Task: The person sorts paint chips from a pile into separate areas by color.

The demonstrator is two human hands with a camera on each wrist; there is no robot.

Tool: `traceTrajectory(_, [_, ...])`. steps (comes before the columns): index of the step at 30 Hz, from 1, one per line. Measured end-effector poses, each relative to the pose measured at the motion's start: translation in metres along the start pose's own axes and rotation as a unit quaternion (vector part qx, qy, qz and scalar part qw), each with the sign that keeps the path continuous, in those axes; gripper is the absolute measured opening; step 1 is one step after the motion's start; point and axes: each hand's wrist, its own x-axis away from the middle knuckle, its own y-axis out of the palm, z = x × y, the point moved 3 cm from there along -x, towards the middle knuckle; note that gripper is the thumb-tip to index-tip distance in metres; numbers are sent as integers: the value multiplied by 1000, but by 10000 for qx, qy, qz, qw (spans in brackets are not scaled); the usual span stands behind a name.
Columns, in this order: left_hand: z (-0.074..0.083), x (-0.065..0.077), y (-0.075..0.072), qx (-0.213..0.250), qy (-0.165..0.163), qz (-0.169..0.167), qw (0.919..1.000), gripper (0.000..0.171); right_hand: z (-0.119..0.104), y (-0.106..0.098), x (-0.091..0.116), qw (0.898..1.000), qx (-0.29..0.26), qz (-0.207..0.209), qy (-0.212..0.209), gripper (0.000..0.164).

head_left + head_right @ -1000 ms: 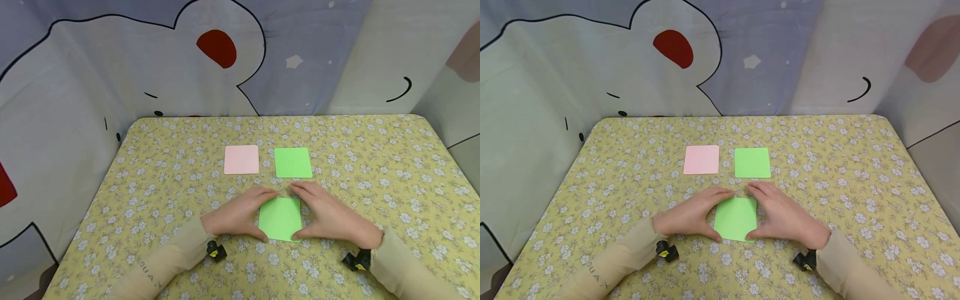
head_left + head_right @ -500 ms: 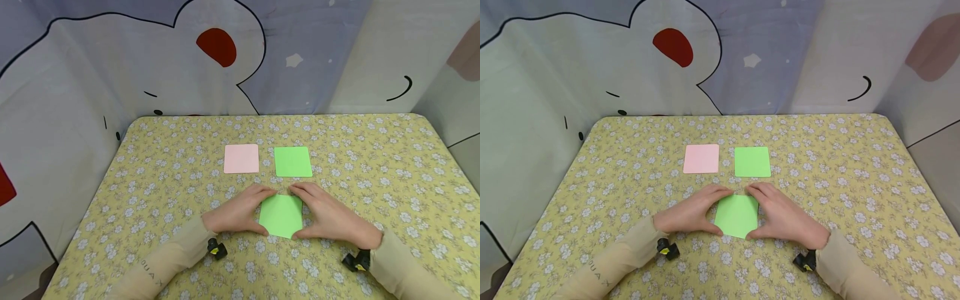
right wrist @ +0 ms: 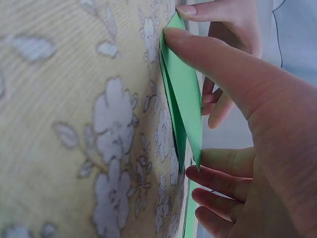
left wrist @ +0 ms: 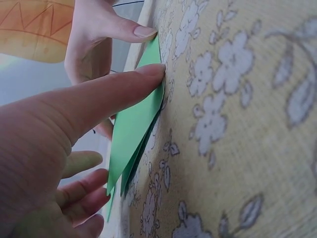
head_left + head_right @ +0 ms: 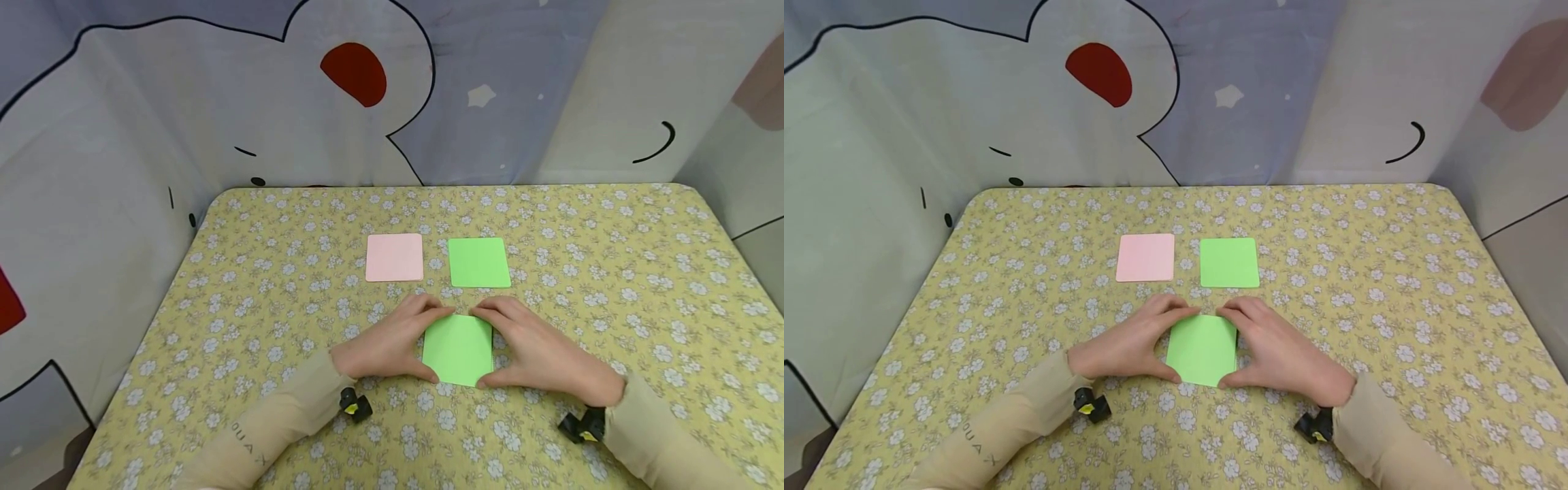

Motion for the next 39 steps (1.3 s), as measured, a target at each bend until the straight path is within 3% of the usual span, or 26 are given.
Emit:
traceTrajectory(9, [0,-1,-1,-30,-40,8,10000,111,-4,-1,-2,9999,62,80,-14,99])
traceTrajectory(21, [-3,0,1,-1,-16,70,10000,107,-16,-2,-6,9999,-82,101,-30,118])
traceTrajectory(26, [-4,0,1,37,-62,90,9999,109,-17,-2,-6,9998,-8,150,-127,118])
traceTrajectory(39, [-3,-1,-2,215,-67,241,9995,130,-12,-10,-10,9990,-118,404,-172,114])
